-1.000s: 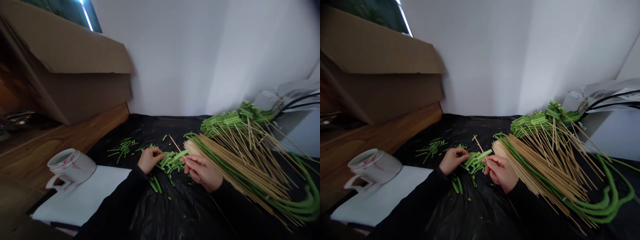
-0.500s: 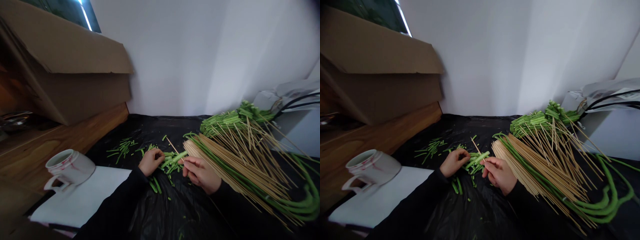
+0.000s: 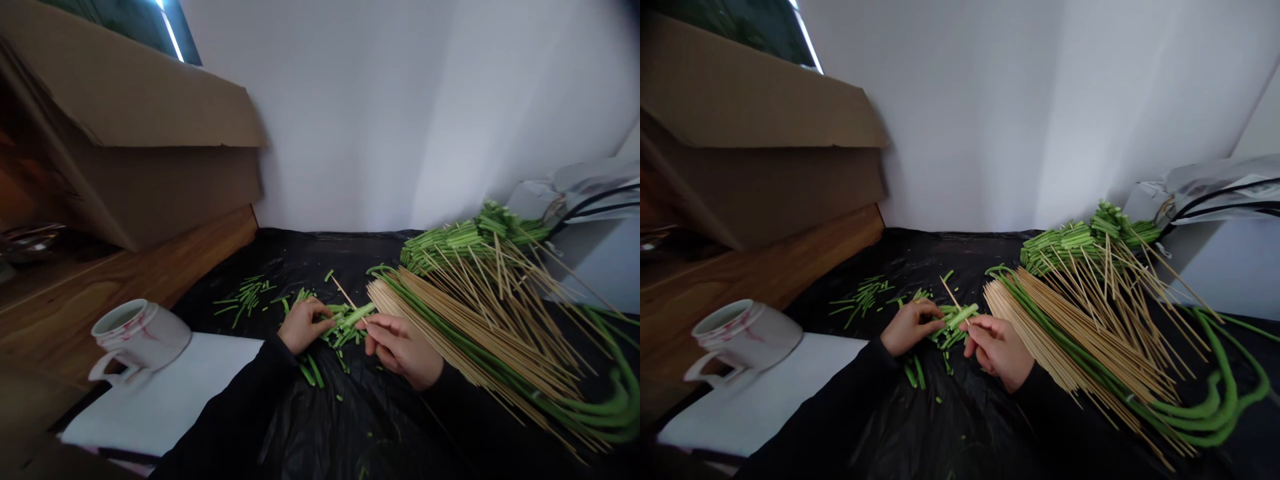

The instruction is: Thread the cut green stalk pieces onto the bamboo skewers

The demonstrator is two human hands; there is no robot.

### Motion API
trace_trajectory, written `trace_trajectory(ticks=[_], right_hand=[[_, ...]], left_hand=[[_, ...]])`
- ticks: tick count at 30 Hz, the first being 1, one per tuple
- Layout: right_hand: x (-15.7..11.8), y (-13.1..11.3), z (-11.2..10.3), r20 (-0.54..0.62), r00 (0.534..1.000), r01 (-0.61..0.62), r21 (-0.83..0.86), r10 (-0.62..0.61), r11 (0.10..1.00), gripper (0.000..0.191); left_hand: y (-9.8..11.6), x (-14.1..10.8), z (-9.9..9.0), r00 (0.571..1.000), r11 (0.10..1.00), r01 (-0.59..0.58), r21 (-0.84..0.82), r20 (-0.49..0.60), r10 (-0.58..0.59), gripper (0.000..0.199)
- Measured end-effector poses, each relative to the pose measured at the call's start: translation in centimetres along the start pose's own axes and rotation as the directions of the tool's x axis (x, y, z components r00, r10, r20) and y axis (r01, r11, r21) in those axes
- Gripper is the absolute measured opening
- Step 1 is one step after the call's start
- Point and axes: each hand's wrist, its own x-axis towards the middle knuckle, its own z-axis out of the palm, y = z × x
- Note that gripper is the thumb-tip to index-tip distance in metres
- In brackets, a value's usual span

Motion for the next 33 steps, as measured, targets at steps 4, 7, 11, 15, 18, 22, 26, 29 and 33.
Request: trace_trajectory(ticks=[4,7,11,15,18,22,26,29,33], right_hand=[[0.0,-0.1,0.0,0.002,1.0,-0.002,-0.007,0.002,1.0,0.034],[0.0,-0.1,0.1,0.002,1.0,-0.003,0.002,0.003,1.0,0.033],[0.0,0.1,0.1,0.017,1.0,-0.002,-0.002,0.002,1.0,0.033],[-0.1,0.3,0.2,0.043,0.999,-0.024,-0.005,0.024,1.0,0.034],[-0.1,0.5,0.4,0.064,0.997,-0.039,-0.013,0.04,0.999,0.033],[-0.1,0.7,0.6,0.099,0.993,-0.062,-0.039,0.065,0.997,0.034],[-0.3,0.7,0.8,0.113,0.99,-0.079,-0.066,0.086,0.995,0.036],[-0.3,0.7,0.8,0.125,0.988,-0.079,-0.07,0.087,0.994,0.036],[-0.3,0.9,0.8,0.125,0.988,-0.078,-0.068,0.086,0.995,0.036]], left_hand=[[0.2,0.1,0.0,0.998,0.999,-0.004,-0.052,-0.067,0.001,0.015],[0.2,0.3,-0.2,0.971,0.963,0.002,-0.27,-0.228,-0.066,0.016],[-0.1,0.7,-0.8,0.915,0.581,0.107,-0.807,-0.149,-0.376,0.022],[-0.5,1.0,-1.4,0.856,0.115,0.153,-0.982,0.073,-0.513,0.017],[-0.7,1.1,-1.4,0.855,-0.016,0.154,-0.988,0.142,-0.5,0.013],[-0.7,1.1,-1.2,0.861,-0.048,0.155,-0.987,0.158,-0.484,0.01],[-0.5,1.1,-1.1,0.858,-0.047,0.165,-0.985,0.167,-0.485,0.009],[-0.3,1.0,-1.2,0.855,-0.049,0.176,-0.983,0.177,-0.487,0.008],[-0.2,1.0,-1.2,0.857,-0.048,0.182,-0.982,0.182,-0.482,0.008]])
